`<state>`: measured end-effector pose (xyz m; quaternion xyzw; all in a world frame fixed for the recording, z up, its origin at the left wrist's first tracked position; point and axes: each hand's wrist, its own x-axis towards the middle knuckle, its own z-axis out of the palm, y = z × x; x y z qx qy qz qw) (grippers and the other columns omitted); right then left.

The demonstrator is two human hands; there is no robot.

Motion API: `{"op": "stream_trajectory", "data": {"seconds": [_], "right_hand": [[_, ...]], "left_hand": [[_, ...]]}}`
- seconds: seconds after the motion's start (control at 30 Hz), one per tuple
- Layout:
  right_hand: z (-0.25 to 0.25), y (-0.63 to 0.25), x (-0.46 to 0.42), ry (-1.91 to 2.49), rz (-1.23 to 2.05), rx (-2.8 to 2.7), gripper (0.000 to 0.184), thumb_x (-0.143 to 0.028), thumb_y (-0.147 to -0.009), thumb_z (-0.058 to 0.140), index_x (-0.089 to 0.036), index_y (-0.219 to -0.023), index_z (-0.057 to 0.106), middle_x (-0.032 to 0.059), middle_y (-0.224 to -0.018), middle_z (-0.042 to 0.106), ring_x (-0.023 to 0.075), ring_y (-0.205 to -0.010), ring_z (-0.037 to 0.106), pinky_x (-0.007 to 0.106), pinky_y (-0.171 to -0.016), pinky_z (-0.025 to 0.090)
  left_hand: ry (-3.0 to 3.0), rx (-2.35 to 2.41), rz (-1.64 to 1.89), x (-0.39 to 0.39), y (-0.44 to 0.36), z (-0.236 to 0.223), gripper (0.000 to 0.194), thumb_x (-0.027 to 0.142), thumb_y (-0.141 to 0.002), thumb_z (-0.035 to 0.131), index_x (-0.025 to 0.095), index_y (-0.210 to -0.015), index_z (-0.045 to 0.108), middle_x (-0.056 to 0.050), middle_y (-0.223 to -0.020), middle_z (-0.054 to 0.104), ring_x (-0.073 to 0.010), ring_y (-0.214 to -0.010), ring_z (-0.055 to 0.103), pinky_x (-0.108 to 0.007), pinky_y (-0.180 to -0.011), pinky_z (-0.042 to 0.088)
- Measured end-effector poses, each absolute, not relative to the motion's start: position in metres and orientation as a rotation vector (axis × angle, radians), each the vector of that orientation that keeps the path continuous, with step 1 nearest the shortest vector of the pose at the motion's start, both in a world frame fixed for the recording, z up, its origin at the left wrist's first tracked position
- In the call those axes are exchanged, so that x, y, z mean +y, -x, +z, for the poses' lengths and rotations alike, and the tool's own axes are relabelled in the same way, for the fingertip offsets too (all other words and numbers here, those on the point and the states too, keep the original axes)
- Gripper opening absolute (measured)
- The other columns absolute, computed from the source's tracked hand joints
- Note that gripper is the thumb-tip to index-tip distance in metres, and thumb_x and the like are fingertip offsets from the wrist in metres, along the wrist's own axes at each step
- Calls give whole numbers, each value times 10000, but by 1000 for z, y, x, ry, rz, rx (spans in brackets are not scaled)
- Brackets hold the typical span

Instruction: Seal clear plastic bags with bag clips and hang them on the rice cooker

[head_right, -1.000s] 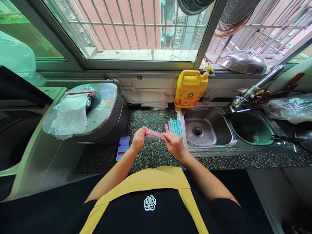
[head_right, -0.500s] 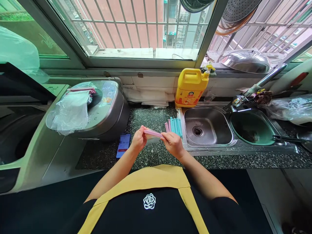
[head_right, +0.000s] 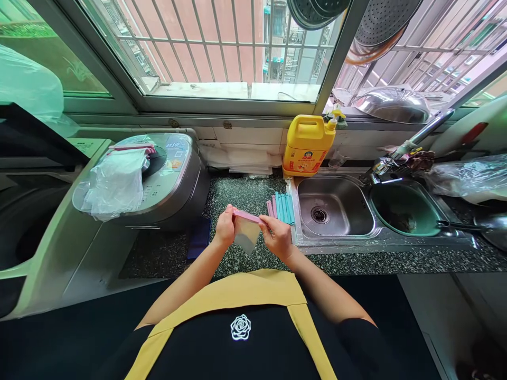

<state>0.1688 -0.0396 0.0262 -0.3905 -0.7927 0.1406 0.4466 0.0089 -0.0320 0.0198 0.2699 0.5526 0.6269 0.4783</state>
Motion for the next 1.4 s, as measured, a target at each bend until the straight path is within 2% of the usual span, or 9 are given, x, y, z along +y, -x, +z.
{"op": "stream_trajectory", "data": {"seconds": [0.2,0.43,0.53,0.7,0.77,0.87,1.0,1.13,1.4], "right_hand": [[29,-166,-35,1003,180,-2047,273,-284,-846,517,-200,-1104,544,118,-1161,572,239,-1057,538,404,-869,462],[-32,-124,-17,906,452,-2385,209,-234,-900,401,-168,-946,594,90,-830,620,193,-793,555,324,-718,467],[-64,-93,-15,920,569,-2517,175,-207,-886,436,-157,-935,597,88,-839,619,182,-802,546,306,-733,450],[-87,-60,-12,979,678,-2636,142,-186,-870,469,-142,-907,599,83,-835,613,170,-794,532,287,-735,431],[-87,-59,-10,966,682,-2617,128,-195,-860,486,-147,-905,596,76,-834,608,168,-795,528,284,-734,429],[-83,-66,-10,893,668,-2520,126,-212,-853,496,-158,-914,592,71,-832,602,168,-802,528,284,-737,435],[-72,-82,-14,821,642,-2343,160,-238,-870,461,-170,-908,602,75,-835,598,168,-820,540,291,-744,451],[-61,-94,-19,799,594,-2202,175,-246,-869,459,-171,-910,612,77,-849,604,159,-811,551,295,-735,474],[-34,-109,-22,829,606,-2028,159,-260,-866,456,-195,-938,582,86,-937,611,165,-897,579,327,-785,506]], "left_hand": [[-1037,1571,1471,-35,-8,14,437,494,-844,392,177,-554,475,15,-518,480,-98,-501,412,-225,-516,321],[-1141,1969,1161,-43,19,-35,397,362,-872,324,190,-544,466,-13,-525,526,-133,-522,466,-246,-559,339],[-1143,2172,926,-52,45,-63,377,303,-865,320,186,-571,525,-59,-611,610,-174,-635,554,-293,-713,391],[-1149,2314,767,-57,75,-88,365,282,-853,323,183,-630,593,-98,-717,668,-213,-823,598,-391,-964,302],[-1111,2284,836,-56,77,-90,367,298,-852,334,184,-597,571,-86,-682,654,-203,-792,593,-371,-933,333],[-981,2129,1065,-54,70,-88,412,379,-860,333,184,-536,498,-46,-590,587,-164,-648,547,-292,-732,411],[-698,1828,1340,-54,49,-82,497,562,-828,330,184,-523,436,16,-492,454,-107,-495,423,-227,-514,347],[-563,1658,1466,-51,30,-70,532,659,-759,378,174,-559,465,23,-504,464,-91,-479,410,-215,-490,340],[-503,1603,1477,-40,13,-58,551,688,-744,361,177,-563,456,27,-506,475,-88,-461,431,-218,-481,359]]}}
